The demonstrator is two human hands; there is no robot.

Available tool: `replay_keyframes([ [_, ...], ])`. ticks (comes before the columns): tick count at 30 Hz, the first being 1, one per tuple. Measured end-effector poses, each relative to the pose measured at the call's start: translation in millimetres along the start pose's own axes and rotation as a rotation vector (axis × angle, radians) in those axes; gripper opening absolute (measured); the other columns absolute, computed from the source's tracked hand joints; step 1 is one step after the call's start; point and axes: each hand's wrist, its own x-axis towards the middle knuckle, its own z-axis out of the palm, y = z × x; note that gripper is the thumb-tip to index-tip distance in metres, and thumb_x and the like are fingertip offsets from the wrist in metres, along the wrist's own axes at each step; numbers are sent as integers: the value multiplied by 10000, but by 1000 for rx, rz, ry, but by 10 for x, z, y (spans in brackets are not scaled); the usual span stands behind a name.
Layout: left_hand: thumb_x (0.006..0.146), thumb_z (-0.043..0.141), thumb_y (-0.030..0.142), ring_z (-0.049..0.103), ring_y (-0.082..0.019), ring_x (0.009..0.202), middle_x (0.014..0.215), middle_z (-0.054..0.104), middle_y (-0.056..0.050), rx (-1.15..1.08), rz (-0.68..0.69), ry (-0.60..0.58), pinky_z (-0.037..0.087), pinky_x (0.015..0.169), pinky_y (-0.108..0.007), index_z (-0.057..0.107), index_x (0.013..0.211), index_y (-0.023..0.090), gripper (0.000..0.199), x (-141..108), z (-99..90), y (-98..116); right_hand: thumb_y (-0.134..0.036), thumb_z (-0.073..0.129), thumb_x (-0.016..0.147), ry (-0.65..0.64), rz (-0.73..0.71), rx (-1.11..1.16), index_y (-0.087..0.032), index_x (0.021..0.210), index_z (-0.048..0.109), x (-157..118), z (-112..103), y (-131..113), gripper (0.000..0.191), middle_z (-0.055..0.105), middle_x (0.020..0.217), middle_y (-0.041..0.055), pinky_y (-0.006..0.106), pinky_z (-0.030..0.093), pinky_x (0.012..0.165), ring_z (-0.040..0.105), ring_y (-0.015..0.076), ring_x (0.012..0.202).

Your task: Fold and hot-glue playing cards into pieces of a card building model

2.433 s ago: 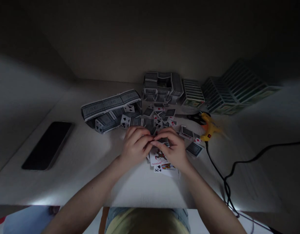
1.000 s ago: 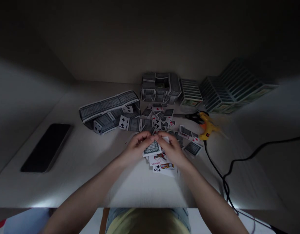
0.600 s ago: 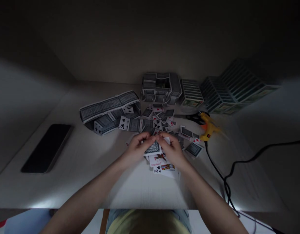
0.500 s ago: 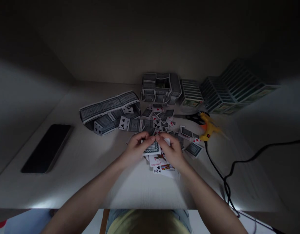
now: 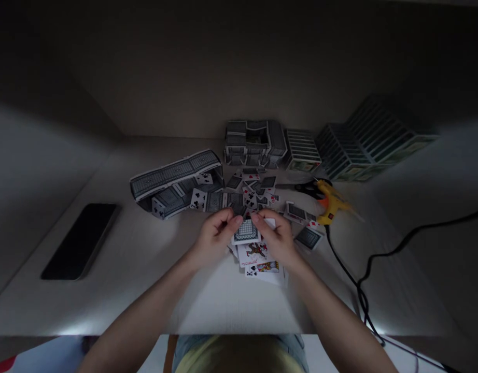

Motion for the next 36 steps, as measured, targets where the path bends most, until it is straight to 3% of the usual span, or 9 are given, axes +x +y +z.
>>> replay_keyframes([
  [6, 818, 470, 400, 414, -96, 519, 538, 458, 24, 168, 92, 48, 304, 496, -231, 496, 539, 170, 362, 73, -244, 14, -437, 542, 773, 48, 22, 0, -193, 567, 480, 34, 11, 14, 326, 386, 457, -59, 213, 252, 431, 355, 87, 448],
  [10, 814, 480, 357, 475, -125, 564, 568, 513, 11, 442, 483, 528, 351, 550, -273, 586, 626, 199, 267, 93, -654, 18, -458, 539, 768, 187, 66, 1, -196, 618, 496, 104, -11, 68, 304, 407, 422, -69, 215, 263, 419, 363, 87, 407],
  [13, 730, 577, 282, 507, -153, 662, 640, 550, -3, 818, 803, 765, 379, 648, -323, 599, 684, 210, 89, 82, -926, 60, -466, 545, 758, 263, 58, -50, -195, 680, 523, 153, -45, 138, 283, 411, 422, -74, 219, 274, 412, 362, 92, 397],
  [15, 692, 591, 262, 520, -180, 776, 710, 558, -14, 1007, 841, 839, 379, 774, -373, 605, 700, 210, 54, 83, -1032, 98, -465, 549, 753, 282, 23, -103, -191, 715, 545, 169, -64, 173, 276, 428, 447, -69, 221, 282, 418, 375, 95, 410],
  [17, 657, 579, 248, 516, -210, 882, 793, 552, -32, 1076, 815, 928, 362, 856, -422, 600, 683, 192, 65, 99, -1083, 123, -457, 544, 758, 286, -20, -156, -188, 726, 558, 170, -76, 189, 272, 442, 469, -63, 222, 290, 434, 385, 95, 424],
  [20, 665, 513, 189, 521, -206, 961, 890, 549, -37, 966, 668, 960, 387, 870, -425, 559, 676, 177, 50, 149, -1121, 106, -442, 532, 769, 279, -64, -205, -186, 714, 561, 161, -78, 184, 263, 447, 479, -58, 223, 296, 454, 388, 94, 437],
  [27, 808, 445, 206, 498, -175, 1105, 1089, 551, -37, 702, 546, 897, 382, 958, -391, 533, 924, 178, 149, 317, -1286, -86, -425, 519, 780, 266, -78, -274, -187, 724, 575, 175, -77, 200, 250, 450, 480, -53, 224, 292, 455, 394, 102, 445],
  [32, 747, 420, 40, 367, -188, 1252, 1333, 410, -72, 782, 430, 840, 322, 1032, -371, 390, 1256, 154, 523, 385, -1398, -256, -433, 521, 779, 265, -88, -286, -189, 720, 576, 182, -79, 218, 257, 464, 487, -48, 225, 309, 468, 410, 106, 454],
  [36, 765, 387, 63, 392, -234, 1228, 1295, 438, -144, 820, 209, 815, 327, 1021, -433, 406, 1248, 95, 485, 404, -1477, -332, -438, 515, 781, 265, -99, -298, -189, 711, 575, 177, -75, 212, 266, 469, 495, -46, 223, 308, 460, 407, 104, 450],
])
